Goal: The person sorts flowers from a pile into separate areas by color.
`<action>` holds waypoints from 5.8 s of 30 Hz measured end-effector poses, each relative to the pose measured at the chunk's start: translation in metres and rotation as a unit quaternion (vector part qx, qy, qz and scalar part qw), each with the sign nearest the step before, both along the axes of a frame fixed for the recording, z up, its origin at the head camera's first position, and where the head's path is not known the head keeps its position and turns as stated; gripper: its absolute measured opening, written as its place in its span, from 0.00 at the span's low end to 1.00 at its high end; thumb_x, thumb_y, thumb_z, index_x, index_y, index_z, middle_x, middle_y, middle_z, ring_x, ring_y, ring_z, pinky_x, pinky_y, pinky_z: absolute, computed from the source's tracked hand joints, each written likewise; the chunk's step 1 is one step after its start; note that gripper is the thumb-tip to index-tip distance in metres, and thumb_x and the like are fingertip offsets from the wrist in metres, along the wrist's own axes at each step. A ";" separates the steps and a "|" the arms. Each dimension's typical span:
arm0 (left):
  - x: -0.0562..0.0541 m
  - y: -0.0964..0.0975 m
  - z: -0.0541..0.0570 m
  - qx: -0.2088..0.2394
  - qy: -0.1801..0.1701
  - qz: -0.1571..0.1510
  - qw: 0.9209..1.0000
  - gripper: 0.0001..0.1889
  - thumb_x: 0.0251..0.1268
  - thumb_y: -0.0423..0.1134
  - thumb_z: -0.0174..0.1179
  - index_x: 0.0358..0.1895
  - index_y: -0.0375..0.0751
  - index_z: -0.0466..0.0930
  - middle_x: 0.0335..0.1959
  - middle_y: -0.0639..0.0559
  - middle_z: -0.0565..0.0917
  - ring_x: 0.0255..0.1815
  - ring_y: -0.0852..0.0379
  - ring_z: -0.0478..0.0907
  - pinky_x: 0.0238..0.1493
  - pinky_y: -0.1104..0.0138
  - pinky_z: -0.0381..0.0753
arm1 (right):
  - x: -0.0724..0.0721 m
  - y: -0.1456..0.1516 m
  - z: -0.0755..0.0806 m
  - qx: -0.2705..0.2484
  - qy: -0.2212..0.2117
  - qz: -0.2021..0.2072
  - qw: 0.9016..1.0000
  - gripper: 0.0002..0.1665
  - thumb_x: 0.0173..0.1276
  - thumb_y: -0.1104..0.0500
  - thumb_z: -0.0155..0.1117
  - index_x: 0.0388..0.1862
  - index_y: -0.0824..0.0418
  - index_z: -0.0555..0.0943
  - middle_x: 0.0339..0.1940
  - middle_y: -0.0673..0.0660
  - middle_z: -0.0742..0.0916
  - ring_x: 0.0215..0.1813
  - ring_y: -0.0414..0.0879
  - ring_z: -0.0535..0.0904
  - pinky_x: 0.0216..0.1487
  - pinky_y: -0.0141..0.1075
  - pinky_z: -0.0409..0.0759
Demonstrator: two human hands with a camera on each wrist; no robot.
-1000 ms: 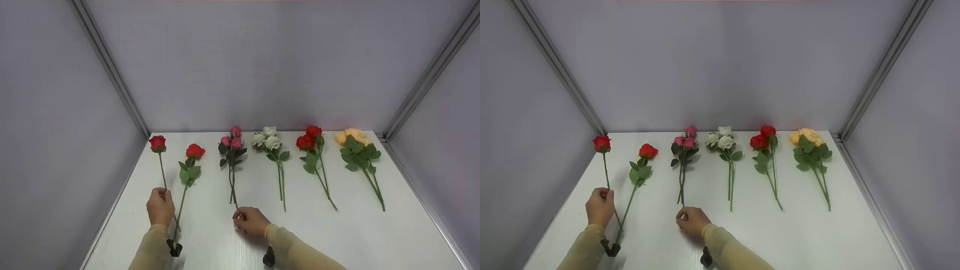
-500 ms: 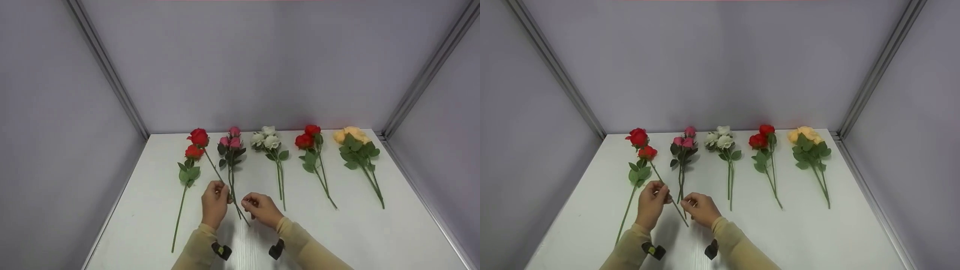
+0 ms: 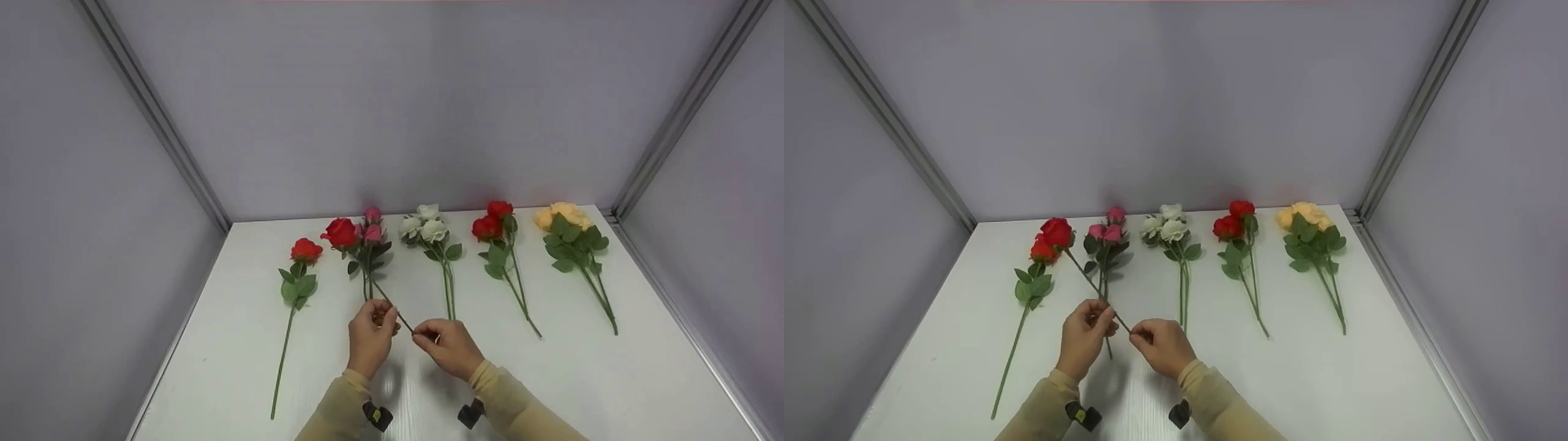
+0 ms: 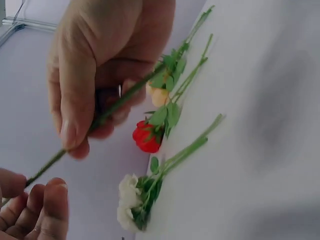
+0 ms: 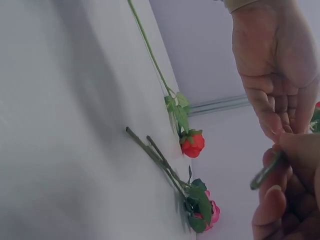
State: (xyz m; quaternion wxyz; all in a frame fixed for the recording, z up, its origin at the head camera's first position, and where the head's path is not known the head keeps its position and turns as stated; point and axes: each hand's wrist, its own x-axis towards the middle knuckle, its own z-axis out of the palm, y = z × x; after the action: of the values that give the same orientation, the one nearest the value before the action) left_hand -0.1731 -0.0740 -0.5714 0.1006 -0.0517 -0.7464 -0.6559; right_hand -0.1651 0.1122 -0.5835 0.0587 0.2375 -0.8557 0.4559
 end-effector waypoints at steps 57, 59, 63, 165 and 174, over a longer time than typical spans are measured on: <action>0.003 -0.204 -0.095 -0.382 -0.206 0.155 0.888 0.21 0.66 0.48 0.56 0.41 0.26 0.76 0.29 0.38 0.79 0.31 0.44 0.77 0.36 0.50 0.75 | -0.080 0.183 -0.053 0.129 -0.145 -0.337 0.921 0.14 0.71 0.59 0.55 0.49 0.65 0.79 0.38 0.61 0.84 0.39 0.55 0.81 0.40 0.50 0.76; 0.004 -0.204 -0.094 -0.381 -0.205 0.154 0.888 0.21 0.66 0.47 0.56 0.42 0.26 0.75 0.30 0.38 0.79 0.31 0.44 0.76 0.36 0.50 0.75 | -0.080 0.185 -0.054 0.123 -0.141 -0.339 0.922 0.14 0.71 0.60 0.54 0.51 0.65 0.79 0.38 0.62 0.84 0.40 0.56 0.80 0.41 0.50 0.76; 0.004 -0.202 -0.092 -0.386 -0.202 0.157 0.886 0.21 0.66 0.47 0.57 0.42 0.26 0.75 0.31 0.37 0.78 0.32 0.43 0.76 0.37 0.50 0.75 | -0.081 0.186 -0.058 0.129 -0.137 -0.339 0.922 0.16 0.70 0.59 0.54 0.54 0.64 0.78 0.40 0.63 0.82 0.41 0.58 0.78 0.41 0.51 0.74; 0.025 0.022 -0.007 -0.045 0.004 -0.125 0.991 0.06 0.70 0.36 0.56 0.45 0.42 0.79 0.31 0.49 0.81 0.30 0.60 0.79 0.31 0.68 0.81 | 0.028 0.051 0.026 -0.037 -0.045 0.072 0.996 0.03 0.64 0.67 0.65 0.30 0.61 0.82 0.20 0.56 0.83 0.21 0.35 0.73 0.21 0.30 0.73; 0.010 -0.033 -0.027 -0.212 0.027 -0.007 0.977 0.05 0.69 0.40 0.57 0.40 0.44 0.80 0.25 0.61 0.77 0.25 0.64 0.72 0.27 0.70 0.73 | -0.001 0.111 0.016 -0.025 -0.006 -0.119 0.993 0.03 0.64 0.57 0.68 0.33 0.55 0.83 0.23 0.47 0.83 0.23 0.41 0.76 0.24 0.31 0.74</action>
State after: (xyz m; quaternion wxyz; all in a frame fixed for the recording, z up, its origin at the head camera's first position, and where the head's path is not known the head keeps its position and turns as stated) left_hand -0.1629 -0.1070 -0.5989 0.1024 -0.0946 -0.8649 -0.4823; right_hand -0.1665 0.2229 -0.5671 0.1134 0.1297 -0.8665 0.4685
